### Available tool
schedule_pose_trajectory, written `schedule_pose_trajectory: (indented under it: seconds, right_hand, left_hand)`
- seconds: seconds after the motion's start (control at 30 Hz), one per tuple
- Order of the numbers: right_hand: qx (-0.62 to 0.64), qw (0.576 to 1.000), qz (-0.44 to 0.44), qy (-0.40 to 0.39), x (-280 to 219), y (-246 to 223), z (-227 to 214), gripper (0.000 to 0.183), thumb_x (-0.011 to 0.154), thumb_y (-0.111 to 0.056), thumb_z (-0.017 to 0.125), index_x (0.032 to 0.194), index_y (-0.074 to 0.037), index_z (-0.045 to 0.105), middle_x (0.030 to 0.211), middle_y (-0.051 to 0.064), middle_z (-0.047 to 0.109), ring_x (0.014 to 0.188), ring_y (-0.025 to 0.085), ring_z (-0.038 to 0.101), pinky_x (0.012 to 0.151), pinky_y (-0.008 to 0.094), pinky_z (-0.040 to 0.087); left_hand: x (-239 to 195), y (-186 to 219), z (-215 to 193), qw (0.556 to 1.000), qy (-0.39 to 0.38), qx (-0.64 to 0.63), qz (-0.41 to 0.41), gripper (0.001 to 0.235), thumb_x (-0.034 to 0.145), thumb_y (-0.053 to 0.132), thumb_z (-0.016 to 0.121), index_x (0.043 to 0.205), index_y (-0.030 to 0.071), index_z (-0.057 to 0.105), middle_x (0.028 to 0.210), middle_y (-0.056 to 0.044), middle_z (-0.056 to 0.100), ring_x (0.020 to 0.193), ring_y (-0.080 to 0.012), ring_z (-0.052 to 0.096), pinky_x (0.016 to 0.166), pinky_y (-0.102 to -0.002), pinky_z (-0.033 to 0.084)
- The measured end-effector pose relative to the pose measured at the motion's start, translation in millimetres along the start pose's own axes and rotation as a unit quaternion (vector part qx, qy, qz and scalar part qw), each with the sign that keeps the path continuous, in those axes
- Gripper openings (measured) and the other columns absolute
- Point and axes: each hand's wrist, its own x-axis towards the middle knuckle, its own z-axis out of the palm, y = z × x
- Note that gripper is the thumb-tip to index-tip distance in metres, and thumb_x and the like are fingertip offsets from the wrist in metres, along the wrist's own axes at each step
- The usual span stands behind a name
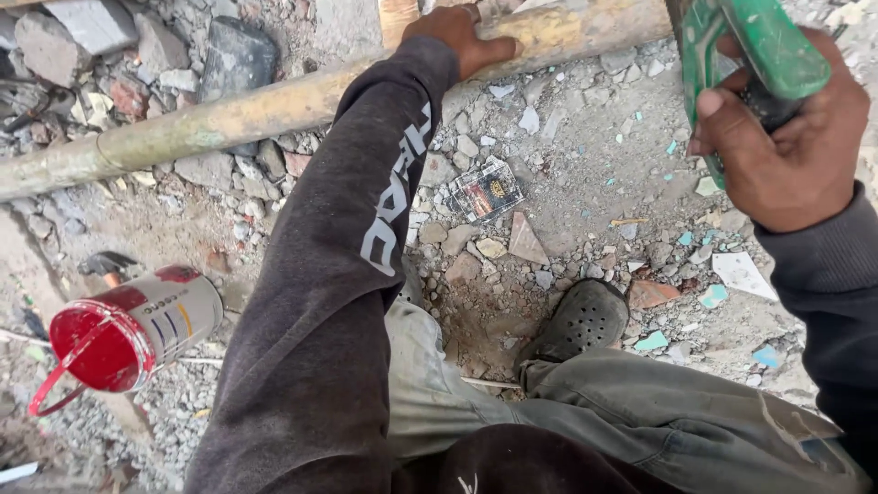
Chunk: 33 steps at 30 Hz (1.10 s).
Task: The person uses a hand saw to cut a long pipe on a construction site. They hold the pipe with one hand and saw with the other, repositioning the pipe once to continue cutting.
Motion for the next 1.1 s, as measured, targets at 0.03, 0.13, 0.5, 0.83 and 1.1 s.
schedule_pose_trajectory:
  seconds: [0.03, 0.13, 0.5, 0.83, 1.1]
  right_hand:
    - [0.016, 1.000, -0.008, -0.005, 6, 3, -1, 0.034, 0.116, -0.016, 0.064, 0.138, 0.004, 0.048, 0.101, 0.013, 0.063, 0.078, 0.017, 0.069, 0.072, 0.030, 0.056]
    - [0.043, 0.998, -0.039, -0.014, 24, 12, 0, 0.032, 0.115, -0.013, 0.065, 0.136, 0.004, 0.048, 0.101, 0.013, 0.062, 0.077, 0.017, 0.068, 0.069, 0.030, 0.056]
    - [0.106, 0.984, 0.137, -0.029, 13, -48, -42, 0.045, 0.112, -0.013, 0.064, 0.152, 0.002, 0.051, 0.082, 0.007, 0.064, 0.067, 0.011, 0.063, 0.066, 0.027, 0.054]
    - [0.161, 0.954, 0.200, 0.155, -43, -88, 88, 0.029, 0.105, -0.013, 0.067, 0.130, 0.001, 0.064, 0.079, 0.004, 0.066, 0.067, 0.009, 0.062, 0.063, 0.026, 0.051]
    - [0.052, 0.957, 0.218, 0.185, -23, -62, 157, 0.045, 0.103, -0.016, 0.067, 0.142, 0.005, 0.060, 0.085, 0.002, 0.066, 0.072, 0.007, 0.060, 0.066, 0.026, 0.051]
  left_hand:
    - [4, -3, 4, 1.000, 0.008, -0.002, 0.015, 0.099, 0.081, 0.084, 0.054, 0.137, 0.003, 0.061, 0.113, -0.023, 0.071, 0.099, -0.0363, 0.072, 0.089, -0.047, 0.055]
    - [12, -12, 11, 0.999, 0.027, -0.008, 0.043, 0.099, 0.083, 0.083, 0.057, 0.139, 0.001, 0.058, 0.111, -0.024, 0.070, 0.096, -0.0367, 0.072, 0.087, -0.046, 0.055]
    - [-3, -2, 4, 0.992, 0.063, 0.063, 0.086, 0.082, 0.092, 0.078, 0.052, 0.138, 0.011, 0.063, 0.086, -0.020, 0.072, 0.068, -0.0313, 0.072, 0.063, -0.050, 0.057]
    - [-3, -5, 5, 0.990, 0.097, 0.008, 0.106, 0.075, 0.088, 0.075, 0.064, 0.129, 0.013, 0.068, 0.092, -0.018, 0.075, 0.085, -0.0323, 0.073, 0.080, -0.048, 0.056]
    - [16, -9, 11, 0.995, -0.079, 0.047, 0.023, 0.079, 0.098, 0.081, 0.053, 0.103, 0.007, 0.080, 0.092, -0.018, 0.075, 0.086, -0.0306, 0.074, 0.088, -0.045, 0.059]
